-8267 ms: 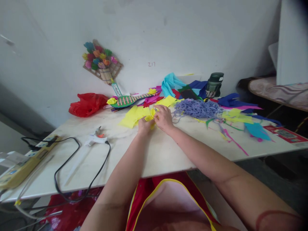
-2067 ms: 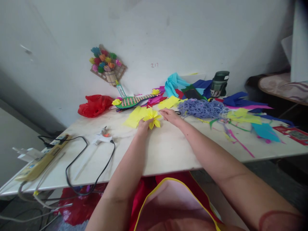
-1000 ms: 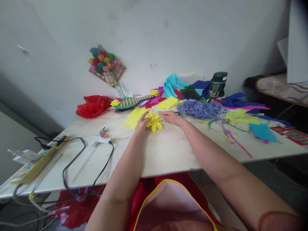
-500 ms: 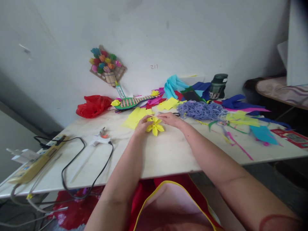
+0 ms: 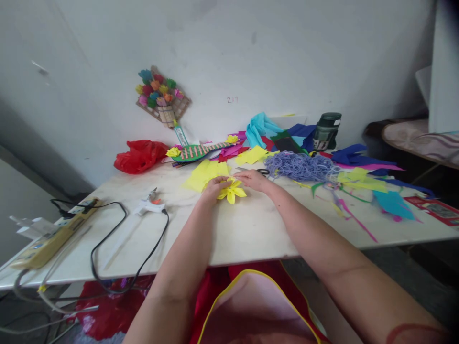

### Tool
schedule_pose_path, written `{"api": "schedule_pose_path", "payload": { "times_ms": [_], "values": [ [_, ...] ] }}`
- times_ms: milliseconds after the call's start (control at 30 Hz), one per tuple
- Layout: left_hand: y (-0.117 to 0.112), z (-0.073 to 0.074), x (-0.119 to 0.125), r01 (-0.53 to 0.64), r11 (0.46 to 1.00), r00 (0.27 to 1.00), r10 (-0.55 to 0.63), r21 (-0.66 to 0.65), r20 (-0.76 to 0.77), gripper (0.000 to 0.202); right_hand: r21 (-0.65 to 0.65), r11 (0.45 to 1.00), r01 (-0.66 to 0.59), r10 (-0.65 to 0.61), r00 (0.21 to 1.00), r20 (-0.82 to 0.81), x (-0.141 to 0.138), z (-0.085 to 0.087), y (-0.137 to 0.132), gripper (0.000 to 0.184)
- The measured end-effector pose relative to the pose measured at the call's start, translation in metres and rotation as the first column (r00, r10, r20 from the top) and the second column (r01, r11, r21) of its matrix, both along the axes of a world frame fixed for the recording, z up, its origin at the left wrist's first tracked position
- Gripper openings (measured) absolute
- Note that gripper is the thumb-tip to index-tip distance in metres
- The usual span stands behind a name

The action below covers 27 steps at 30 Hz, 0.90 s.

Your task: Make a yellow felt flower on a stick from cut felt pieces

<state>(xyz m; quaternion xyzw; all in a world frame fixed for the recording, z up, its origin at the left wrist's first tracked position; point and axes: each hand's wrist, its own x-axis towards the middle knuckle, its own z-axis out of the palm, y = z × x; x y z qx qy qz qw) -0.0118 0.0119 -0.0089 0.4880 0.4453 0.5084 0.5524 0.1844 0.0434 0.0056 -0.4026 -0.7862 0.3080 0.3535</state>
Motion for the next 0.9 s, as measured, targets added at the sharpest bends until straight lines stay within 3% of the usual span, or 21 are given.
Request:
{"api": "schedule_pose_path", "payload": {
  "times_ms": [300,667,900],
  "values": [
    [-0.004,0.004,0.001,0.058,0.998,0.998,-0.058,-0.009,0.006,0.038,0.14,0.99,-0.012,-0.011,0.987,0.16,0.001,0.003,0.001,0.031],
    [-0.005,0.004,0.003,0.067,0.998,0.997,-0.067,-0.003,-0.043,0.031,0.189,0.982,-0.02,-0.028,0.967,0.251,0.002,0.013,-0.008,0.031],
    [-0.006,0.005,0.002,0.064,0.998,0.996,-0.065,-0.028,-0.062,0.031,0.259,0.966,0.011,-0.127,0.892,0.435,0.001,0.02,-0.013,0.035]
  ]
}}
